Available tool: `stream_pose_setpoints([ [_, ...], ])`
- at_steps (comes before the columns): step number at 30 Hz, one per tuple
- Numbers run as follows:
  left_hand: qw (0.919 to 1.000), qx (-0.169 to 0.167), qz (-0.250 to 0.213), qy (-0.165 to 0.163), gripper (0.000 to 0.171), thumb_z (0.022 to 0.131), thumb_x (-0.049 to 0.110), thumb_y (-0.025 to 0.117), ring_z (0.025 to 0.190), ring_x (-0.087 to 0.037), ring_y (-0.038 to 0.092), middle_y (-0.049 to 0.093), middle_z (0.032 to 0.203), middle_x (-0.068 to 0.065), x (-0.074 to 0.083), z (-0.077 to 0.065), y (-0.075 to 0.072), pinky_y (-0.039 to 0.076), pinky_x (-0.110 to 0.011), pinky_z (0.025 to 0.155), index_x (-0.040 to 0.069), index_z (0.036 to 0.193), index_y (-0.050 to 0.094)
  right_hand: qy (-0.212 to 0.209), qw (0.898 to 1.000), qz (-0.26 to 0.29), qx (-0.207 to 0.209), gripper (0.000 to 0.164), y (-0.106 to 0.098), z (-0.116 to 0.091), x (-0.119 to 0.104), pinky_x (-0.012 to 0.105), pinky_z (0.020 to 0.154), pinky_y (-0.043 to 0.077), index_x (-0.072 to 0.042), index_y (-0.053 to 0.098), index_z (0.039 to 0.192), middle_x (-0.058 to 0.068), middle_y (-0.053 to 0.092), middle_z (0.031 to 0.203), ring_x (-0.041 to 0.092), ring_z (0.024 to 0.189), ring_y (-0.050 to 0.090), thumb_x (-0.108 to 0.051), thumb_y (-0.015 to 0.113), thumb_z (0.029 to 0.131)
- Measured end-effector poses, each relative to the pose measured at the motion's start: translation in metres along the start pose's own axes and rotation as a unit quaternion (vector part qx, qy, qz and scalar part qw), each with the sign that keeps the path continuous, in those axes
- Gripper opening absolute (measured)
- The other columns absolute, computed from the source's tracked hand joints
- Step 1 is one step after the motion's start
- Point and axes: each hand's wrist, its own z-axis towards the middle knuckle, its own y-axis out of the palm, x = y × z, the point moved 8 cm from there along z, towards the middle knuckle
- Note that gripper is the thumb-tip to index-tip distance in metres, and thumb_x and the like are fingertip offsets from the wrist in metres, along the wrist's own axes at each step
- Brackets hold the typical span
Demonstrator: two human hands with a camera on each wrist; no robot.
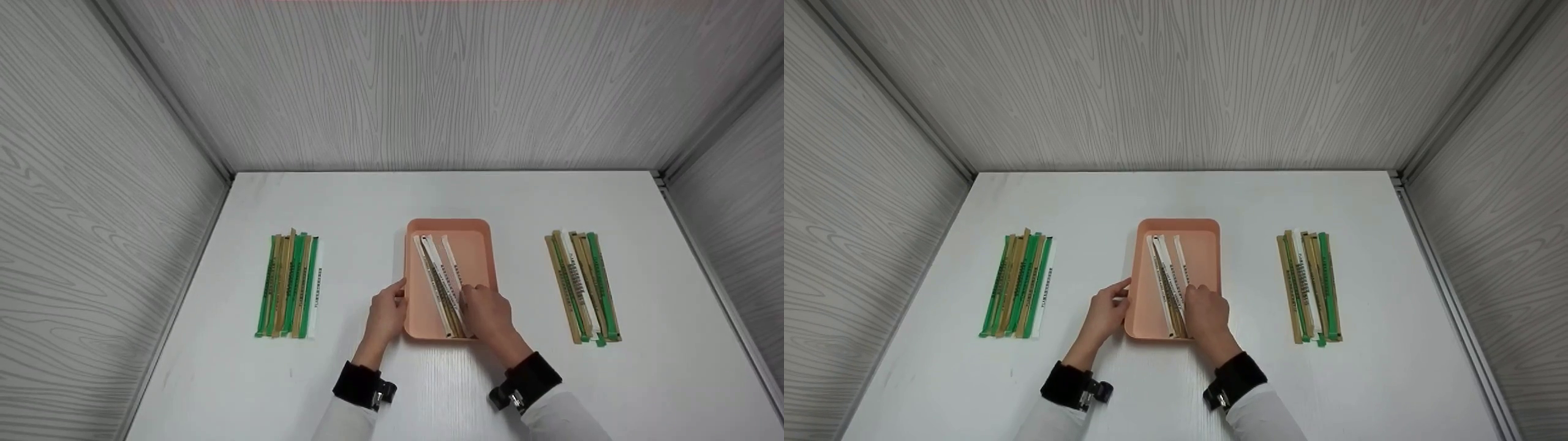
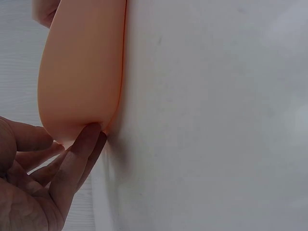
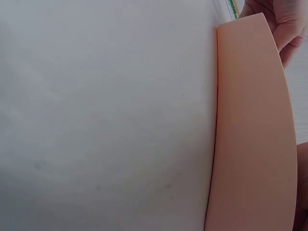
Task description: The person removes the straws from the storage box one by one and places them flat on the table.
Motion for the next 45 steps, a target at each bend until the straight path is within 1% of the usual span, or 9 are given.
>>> stream_pose_setpoints([
  [6,1.0000,-0.002,-0.004,-0.001,0.045,0.094,-0.001,0.053,0.093,-0.019,0.065,0.068,0.108,-0.013,-0.001,0.000,0.001,0.053,-0.035,0.078,0.001,0.139,0.054,-0.009,0.999,0.013,0.030,0.006,-0.005,-0.001,0.000,0.041,0.048,0.050,-0.002,0.070,0.089,0.010,0.062,0.071,0.027,0.061,0.062,-0.007,0.072,0.086],
  [11,0.9999,-0.002,-0.011,-0.002,0.045,0.094,-0.001,0.053,0.090,-0.017,0.064,0.068,0.108,-0.013,-0.002,0.000,0.001,0.053,-0.035,0.078,0.000,0.139,0.054,0.003,0.996,0.063,0.056,0.018,-0.021,0.001,0.006,0.039,0.048,0.048,-0.003,0.073,0.101,0.006,0.064,0.075,0.023,0.058,0.060,-0.010,0.075,0.084],
  [16,1.0000,0.000,-0.010,0.001,0.044,0.094,-0.001,0.054,0.092,-0.019,0.064,0.068,0.107,-0.013,-0.002,0.000,0.000,0.053,-0.036,0.079,0.000,0.138,0.054,0.023,0.990,0.115,0.074,0.024,-0.040,0.000,0.016,0.038,0.051,0.048,-0.004,0.073,0.109,0.004,0.066,0.077,0.020,0.063,0.061,-0.007,0.071,0.085],
  [20,0.9999,-0.001,-0.013,0.002,0.044,0.094,-0.001,0.054,0.092,-0.019,0.065,0.068,0.107,-0.013,-0.002,0.000,0.001,0.053,-0.036,0.079,-0.001,0.138,0.054,0.037,0.988,0.127,0.075,0.025,-0.052,-0.003,0.024,0.037,0.052,0.048,-0.007,0.073,0.110,0.004,0.065,0.078,0.019,0.064,0.061,-0.003,0.067,0.086],
  [25,0.9998,-0.004,-0.017,-0.011,0.045,0.095,0.000,0.054,0.091,-0.016,0.064,0.068,0.109,-0.012,-0.003,0.000,0.002,0.053,-0.035,0.079,0.001,0.140,0.053,0.047,0.986,0.131,0.089,0.027,-0.065,-0.009,0.038,0.037,0.051,0.047,-0.008,0.074,0.109,0.005,0.066,0.078,0.019,0.064,0.061,-0.002,0.069,0.084],
  [33,0.9997,-0.009,-0.007,-0.023,0.045,0.096,0.001,0.052,0.094,-0.019,0.064,0.067,0.111,-0.012,-0.002,-0.001,0.002,0.053,-0.036,0.079,0.002,0.140,0.053,0.082,0.982,0.133,0.105,0.024,-0.083,-0.024,0.082,0.034,0.051,0.044,-0.004,0.073,0.111,0.008,0.066,0.078,0.019,0.062,0.059,-0.005,0.066,0.088],
  [37,0.9995,-0.011,-0.008,-0.028,0.045,0.095,0.001,0.052,0.094,-0.018,0.064,0.067,0.112,-0.012,-0.002,0.000,0.002,0.052,-0.036,0.079,0.003,0.141,0.052,0.125,0.976,0.137,0.111,0.025,-0.091,-0.035,0.115,0.034,0.053,0.045,-0.002,0.072,0.113,0.012,0.068,0.082,0.023,0.067,0.062,-0.005,0.064,0.089],
  [40,0.9996,-0.009,-0.007,-0.026,0.045,0.095,0.000,0.053,0.094,-0.018,0.064,0.067,0.112,-0.012,-0.002,0.000,0.002,0.052,-0.036,0.079,0.003,0.140,0.053,0.176,0.970,0.138,0.096,0.029,-0.095,-0.045,0.142,0.034,0.053,0.045,-0.002,0.069,0.119,0.015,0.069,0.089,0.026,0.072,0.063,-0.006,0.061,0.091],
  [45,0.9997,-0.005,-0.007,-0.025,0.045,0.095,0.000,0.053,0.094,-0.018,0.064,0.067,0.111,-0.011,-0.002,0.000,0.001,0.052,-0.036,0.080,0.003,0.140,0.054,0.237,0.960,0.131,0.073,0.035,-0.100,-0.060,0.180,0.032,0.048,0.044,0.002,0.065,0.125,0.021,0.068,0.097,0.027,0.068,0.063,-0.008,0.056,0.093],
])
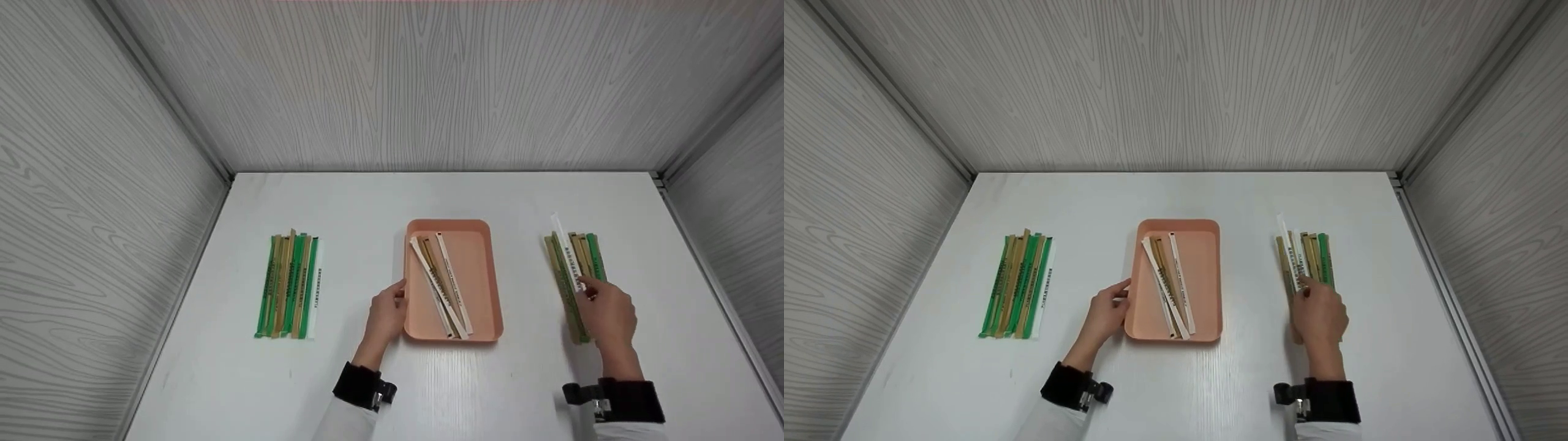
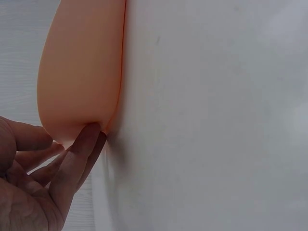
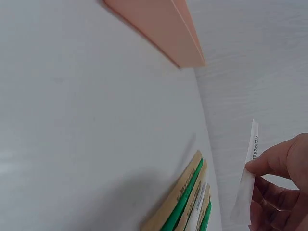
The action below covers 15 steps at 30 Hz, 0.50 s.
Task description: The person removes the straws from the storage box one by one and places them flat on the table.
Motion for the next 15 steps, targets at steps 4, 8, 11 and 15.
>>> stream_pose_setpoints([
  [4,1.0000,-0.002,0.000,0.002,0.046,0.094,0.000,0.053,0.091,-0.017,0.064,0.068,0.110,-0.011,-0.001,0.001,0.001,0.052,-0.036,0.079,0.003,0.140,0.053,0.024,1.000,-0.009,0.001,0.037,-0.007,0.001,0.023,0.033,0.045,0.043,0.005,0.063,0.125,0.024,0.066,0.099,0.028,0.066,0.061,-0.008,0.053,0.092],
  [8,1.0000,-0.003,-0.003,-0.004,0.045,0.095,0.001,0.053,0.092,-0.018,0.064,0.067,0.111,-0.012,-0.002,0.001,0.001,0.052,-0.036,0.079,0.003,0.140,0.053,0.049,0.999,-0.017,-0.007,0.039,-0.008,0.001,0.040,0.034,0.045,0.043,0.006,0.061,0.127,0.026,0.066,0.101,0.030,0.068,0.062,-0.009,0.051,0.092],
  [11,1.0000,-0.003,-0.006,-0.003,0.045,0.095,0.002,0.054,0.095,-0.019,0.064,0.067,0.111,-0.013,-0.001,0.001,0.000,0.052,-0.037,0.081,0.002,0.140,0.053,0.063,0.998,-0.023,-0.014,0.040,-0.006,0.002,0.048,0.034,0.044,0.043,0.006,0.061,0.128,0.025,0.066,0.099,0.030,0.067,0.062,-0.009,0.050,0.092],
  [15,0.9999,-0.002,-0.005,0.011,0.044,0.095,0.001,0.054,0.095,-0.021,0.065,0.067,0.110,-0.013,0.001,0.000,-0.001,0.052,-0.037,0.080,0.001,0.139,0.053,0.069,0.997,-0.021,-0.023,0.040,-0.001,0.003,0.054,0.035,0.044,0.044,0.008,0.060,0.127,0.025,0.066,0.097,0.028,0.064,0.062,-0.008,0.049,0.092],
])
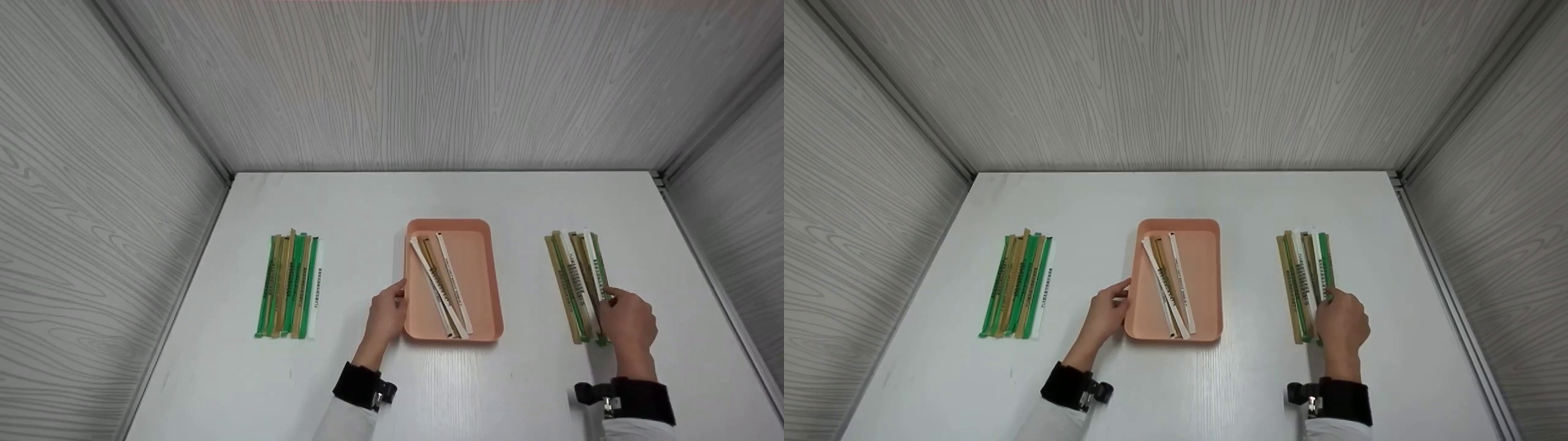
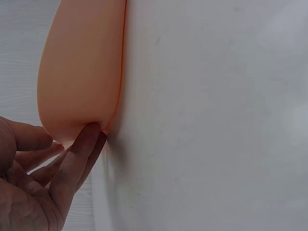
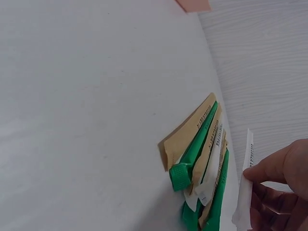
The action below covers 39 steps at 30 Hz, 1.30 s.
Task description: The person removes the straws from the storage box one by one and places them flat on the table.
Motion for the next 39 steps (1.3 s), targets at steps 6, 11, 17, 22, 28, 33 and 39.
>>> stream_pose_setpoints([
  [6,1.0000,-0.001,0.002,0.003,0.045,0.095,0.000,0.054,0.093,-0.020,0.065,0.068,0.108,-0.012,0.000,0.000,0.000,0.053,-0.037,0.079,0.001,0.140,0.053,0.008,0.999,0.004,-0.034,0.039,0.009,0.001,0.002,0.036,0.045,0.044,0.008,0.060,0.127,0.022,0.066,0.095,0.025,0.061,0.060,-0.012,0.049,0.095],
  [11,1.0000,0.000,-0.006,-0.001,0.045,0.095,0.000,0.054,0.093,-0.020,0.065,0.068,0.109,-0.013,0.000,0.000,0.000,0.053,-0.037,0.079,0.002,0.140,0.053,-0.008,1.000,0.004,-0.027,0.038,0.011,0.000,-0.010,0.035,0.045,0.044,0.007,0.062,0.125,0.024,0.067,0.100,0.026,0.064,0.061,-0.013,0.050,0.095],
  [17,1.0000,-0.001,-0.006,-0.004,0.045,0.095,0.000,0.054,0.093,-0.020,0.065,0.067,0.110,-0.013,-0.001,0.000,0.000,0.053,-0.037,0.079,0.003,0.140,0.053,-0.062,0.998,0.007,-0.008,0.033,0.016,-0.007,-0.046,0.035,0.049,0.047,0.008,0.064,0.121,0.025,0.067,0.099,0.030,0.072,0.064,-0.010,0.056,0.095],
  [22,0.9999,-0.002,-0.002,-0.011,0.045,0.095,0.001,0.054,0.093,-0.019,0.064,0.068,0.110,-0.012,-0.003,0.002,0.000,0.053,-0.036,0.079,0.004,0.140,0.053,-0.144,0.990,0.007,0.000,0.027,0.028,-0.020,-0.088,0.039,0.055,0.048,0.005,0.069,0.115,0.019,0.068,0.092,0.030,0.076,0.064,-0.007,0.060,0.092],
  [28,1.0000,-0.002,0.001,-0.008,0.045,0.095,0.000,0.055,0.093,-0.019,0.065,0.068,0.109,-0.012,-0.003,0.001,0.000,0.053,-0.037,0.079,0.003,0.140,0.054,-0.230,0.973,-0.005,0.002,0.021,0.052,-0.040,-0.138,0.040,0.057,0.049,0.000,0.073,0.108,0.012,0.067,0.085,0.024,0.071,0.062,-0.006,0.066,0.089],
  [33,0.9998,0.004,0.018,0.008,0.046,0.093,-0.002,0.054,0.094,-0.021,0.066,0.068,0.108,-0.012,0.000,0.002,-0.001,0.053,-0.037,0.079,0.001,0.138,0.055,-0.286,0.958,0.007,-0.010,0.017,0.077,-0.061,-0.173,0.037,0.057,0.051,-0.003,0.075,0.103,0.006,0.065,0.082,0.019,0.070,0.062,-0.004,0.070,0.086],
  [39,0.9999,0.002,0.014,-0.003,0.047,0.093,-0.001,0.055,0.091,-0.019,0.065,0.068,0.109,-0.012,-0.001,0.001,0.000,0.053,-0.036,0.077,0.002,0.139,0.054,-0.315,0.947,0.012,-0.067,0.017,0.107,-0.080,-0.199,0.032,0.057,0.051,-0.004,0.074,0.104,0.001,0.064,0.083,0.014,0.070,0.062,-0.006,0.072,0.087],
])
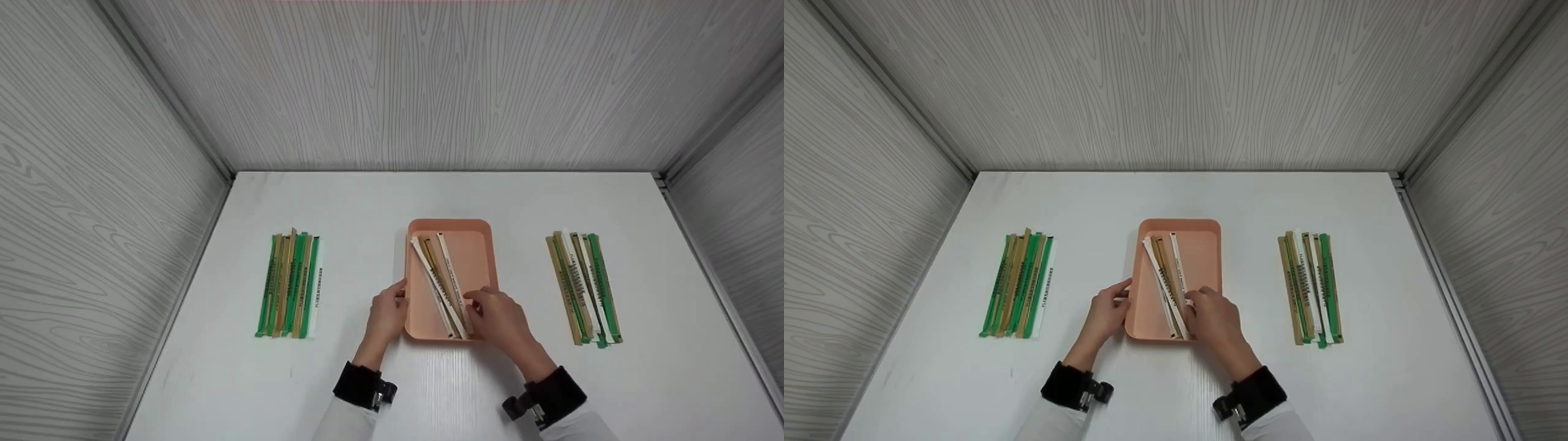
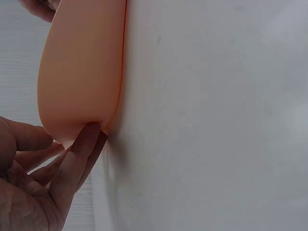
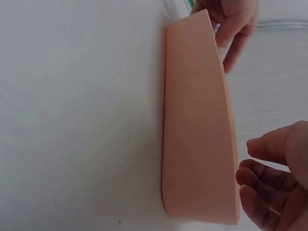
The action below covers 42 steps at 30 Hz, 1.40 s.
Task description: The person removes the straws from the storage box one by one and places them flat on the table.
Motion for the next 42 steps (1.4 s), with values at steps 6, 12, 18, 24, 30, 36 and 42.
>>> stream_pose_setpoints([
  [6,0.9999,0.002,-0.013,-0.008,0.046,0.094,0.000,0.056,0.093,-0.019,0.065,0.068,0.109,-0.013,0.000,0.000,0.000,0.053,-0.037,0.080,0.003,0.139,0.054,-0.019,0.999,-0.001,-0.025,0.021,0.019,0.005,-0.012,0.030,0.053,0.049,-0.005,0.073,0.108,-0.001,0.063,0.080,0.011,0.066,0.060,-0.009,0.073,0.087],
  [12,0.9999,0.002,-0.009,-0.008,0.045,0.094,0.000,0.056,0.091,-0.018,0.064,0.068,0.109,-0.013,0.000,0.001,0.001,0.053,-0.037,0.079,0.003,0.139,0.055,0.003,0.997,0.023,-0.076,0.031,0.039,0.007,-0.011,0.027,0.052,0.045,-0.002,0.067,0.116,-0.004,0.057,0.073,0.008,0.061,0.053,-0.008,0.073,0.086],
  [18,0.9999,-0.001,-0.013,-0.004,0.045,0.094,0.000,0.056,0.089,-0.018,0.064,0.068,0.109,-0.013,0.000,0.000,0.001,0.053,-0.035,0.076,0.002,0.140,0.054,0.012,0.996,0.032,-0.087,0.029,0.047,0.007,-0.008,0.028,0.051,0.045,-0.001,0.065,0.116,-0.002,0.057,0.072,0.010,0.060,0.051,-0.002,0.069,0.087],
  [24,0.9998,0.000,-0.010,0.018,0.044,0.095,0.000,0.055,0.092,-0.020,0.065,0.067,0.109,-0.014,0.001,-0.001,0.001,0.053,-0.037,0.078,-0.001,0.139,0.053,0.013,0.997,0.009,-0.075,0.030,0.045,0.007,-0.003,0.028,0.050,0.041,0.001,0.065,0.118,-0.002,0.057,0.068,0.010,0.057,0.048,0.001,0.066,0.088],
  [30,0.9999,-0.002,-0.008,0.011,0.044,0.096,0.001,0.055,0.094,-0.020,0.065,0.067,0.110,-0.013,0.000,-0.001,0.001,0.053,-0.037,0.080,0.001,0.140,0.052,0.030,0.996,0.034,-0.074,0.035,0.036,0.007,0.001,0.029,0.050,0.044,0.002,0.063,0.123,0.000,0.064,0.074,0.009,0.059,0.054,0.000,0.066,0.088],
  [36,1.0000,-0.001,-0.004,0.007,0.044,0.096,0.002,0.055,0.096,-0.022,0.066,0.067,0.111,-0.013,0.001,-0.001,0.001,0.053,-0.038,0.082,0.002,0.140,0.053,0.048,0.996,0.056,-0.059,0.038,0.018,0.005,0.007,0.031,0.057,0.051,-0.001,0.063,0.125,0.001,0.068,0.081,0.012,0.068,0.062,-0.001,0.067,0.087],
  [42,0.9999,-0.001,-0.010,0.011,0.045,0.095,0.000,0.054,0.095,-0.022,0.066,0.067,0.111,-0.014,0.000,-0.001,0.001,0.053,-0.038,0.081,0.001,0.140,0.052,0.049,0.996,0.062,-0.036,0.037,-0.008,0.002,0.015,0.034,0.060,0.052,-0.001,0.063,0.126,0.005,0.068,0.084,0.017,0.072,0.065,-0.003,0.065,0.089],
])
